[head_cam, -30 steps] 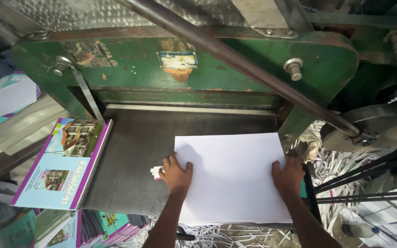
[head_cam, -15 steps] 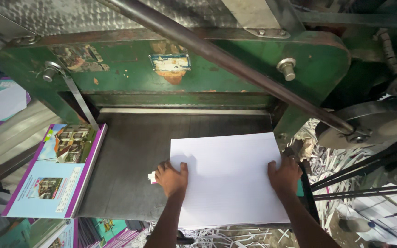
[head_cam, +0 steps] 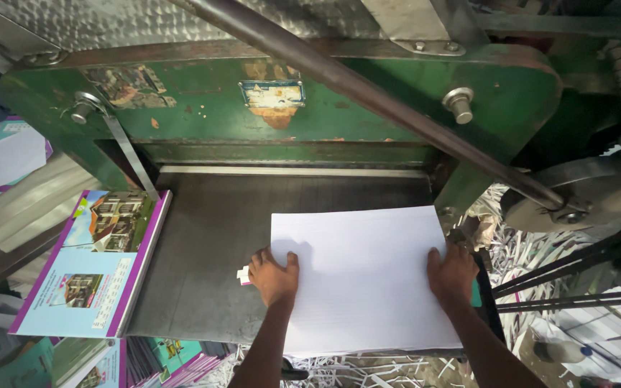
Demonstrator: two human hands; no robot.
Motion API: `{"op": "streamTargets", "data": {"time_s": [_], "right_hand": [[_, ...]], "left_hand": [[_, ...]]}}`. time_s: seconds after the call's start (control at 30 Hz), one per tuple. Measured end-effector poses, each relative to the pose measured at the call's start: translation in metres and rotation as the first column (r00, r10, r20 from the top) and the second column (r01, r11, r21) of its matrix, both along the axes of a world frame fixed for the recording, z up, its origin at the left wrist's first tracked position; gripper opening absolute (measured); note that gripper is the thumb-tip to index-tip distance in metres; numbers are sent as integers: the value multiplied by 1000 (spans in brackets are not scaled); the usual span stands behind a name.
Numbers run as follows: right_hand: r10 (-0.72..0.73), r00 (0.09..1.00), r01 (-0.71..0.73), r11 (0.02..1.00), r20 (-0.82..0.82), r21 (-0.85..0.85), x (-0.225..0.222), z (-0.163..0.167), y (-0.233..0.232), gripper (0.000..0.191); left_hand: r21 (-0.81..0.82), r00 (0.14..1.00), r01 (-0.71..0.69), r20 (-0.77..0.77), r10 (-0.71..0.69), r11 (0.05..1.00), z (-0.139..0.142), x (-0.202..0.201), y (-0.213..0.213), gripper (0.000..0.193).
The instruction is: The person operates a manual paper cutting machine to trim a stack of lined paper, then moves the stack to a workbench and inserts it into a notebook cover. The person flips through the pages to check alignment.
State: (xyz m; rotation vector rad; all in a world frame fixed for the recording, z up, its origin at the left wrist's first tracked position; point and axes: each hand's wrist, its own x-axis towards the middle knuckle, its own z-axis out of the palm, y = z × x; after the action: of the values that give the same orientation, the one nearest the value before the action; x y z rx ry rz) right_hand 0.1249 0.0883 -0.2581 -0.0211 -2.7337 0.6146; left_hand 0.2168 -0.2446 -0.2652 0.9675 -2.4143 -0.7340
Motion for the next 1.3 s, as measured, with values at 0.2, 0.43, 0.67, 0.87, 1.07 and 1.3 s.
{"op": "streamTargets", "data": {"time_s": [0.2,0.43,0.67,0.87,1.07,1.3], "right_hand": [[-28,994,23,999,106,43,-1,0,0,56],[-2,999,-1,996,34,84,-1,-4,0,59],[37,999,-36,998,-20,49,4,-3,0,61],[-39,994,22,988,107,154,0,5,-2,66],[-42,984,-4,967,174,257,-11,12,4,73],[4,1000,-7,993,24,117,-8,-3,-6,74]], "left_hand": [[-4,1000,1,2,-1,1000,1,0,0,67],[9,1000,2,0,-2,1000,2,0,1,65],[27,1000,7,3,-7,1000,4,4,0,65],[-9,1000,5,-15,-5,1000,2,6,-2,65],[8,1000,-3,0,3,1000,3,6,-2,65],[7,1000,-6,-25,6,1000,1,7,-6,66]]}}
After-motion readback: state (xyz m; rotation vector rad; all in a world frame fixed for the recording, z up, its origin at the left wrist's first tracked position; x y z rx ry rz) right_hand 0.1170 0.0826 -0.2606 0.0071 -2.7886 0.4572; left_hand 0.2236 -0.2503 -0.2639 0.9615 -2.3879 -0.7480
